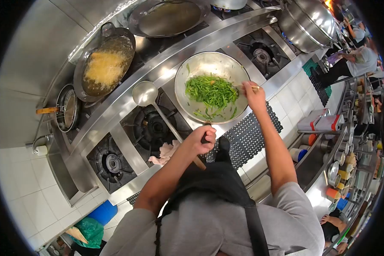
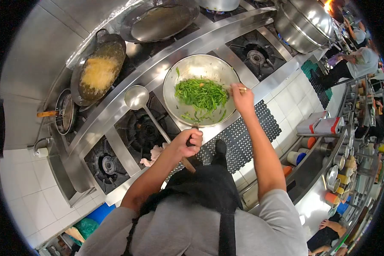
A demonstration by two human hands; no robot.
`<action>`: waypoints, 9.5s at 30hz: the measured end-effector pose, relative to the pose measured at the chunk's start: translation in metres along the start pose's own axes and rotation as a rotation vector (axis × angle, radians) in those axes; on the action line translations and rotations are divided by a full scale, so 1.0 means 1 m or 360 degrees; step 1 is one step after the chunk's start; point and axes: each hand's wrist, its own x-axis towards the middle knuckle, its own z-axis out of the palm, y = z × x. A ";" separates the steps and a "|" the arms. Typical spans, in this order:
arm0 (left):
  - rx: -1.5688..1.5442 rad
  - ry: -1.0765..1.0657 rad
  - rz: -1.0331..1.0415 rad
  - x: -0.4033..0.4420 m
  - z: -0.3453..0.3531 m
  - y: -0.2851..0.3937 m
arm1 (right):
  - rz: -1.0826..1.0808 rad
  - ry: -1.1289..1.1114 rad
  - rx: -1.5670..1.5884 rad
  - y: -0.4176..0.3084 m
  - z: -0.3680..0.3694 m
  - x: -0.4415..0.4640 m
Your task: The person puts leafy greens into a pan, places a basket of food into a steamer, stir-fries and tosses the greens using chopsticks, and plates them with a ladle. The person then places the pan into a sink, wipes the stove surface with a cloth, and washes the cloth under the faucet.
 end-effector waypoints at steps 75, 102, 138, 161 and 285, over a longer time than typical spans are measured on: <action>-0.0104 0.0039 0.0084 0.003 0.013 0.017 | -0.0816 -0.0102 -0.0834 0.001 0.067 0.026; -0.0308 -0.0248 -0.0080 -0.051 0.026 -0.030 | -0.0307 -0.0916 -0.0149 -0.051 0.028 -0.065; 0.0014 0.0112 0.0006 -0.009 0.020 0.008 | -0.0217 -0.0376 -0.0240 -0.028 0.081 0.017; -0.0110 0.0172 0.0027 -0.005 0.013 0.007 | -0.0461 0.0020 -0.0392 -0.015 0.116 0.057; 0.0242 -0.0049 0.0227 -0.002 0.057 -0.049 | 0.0472 -0.0142 -0.0198 -0.097 -0.016 -0.188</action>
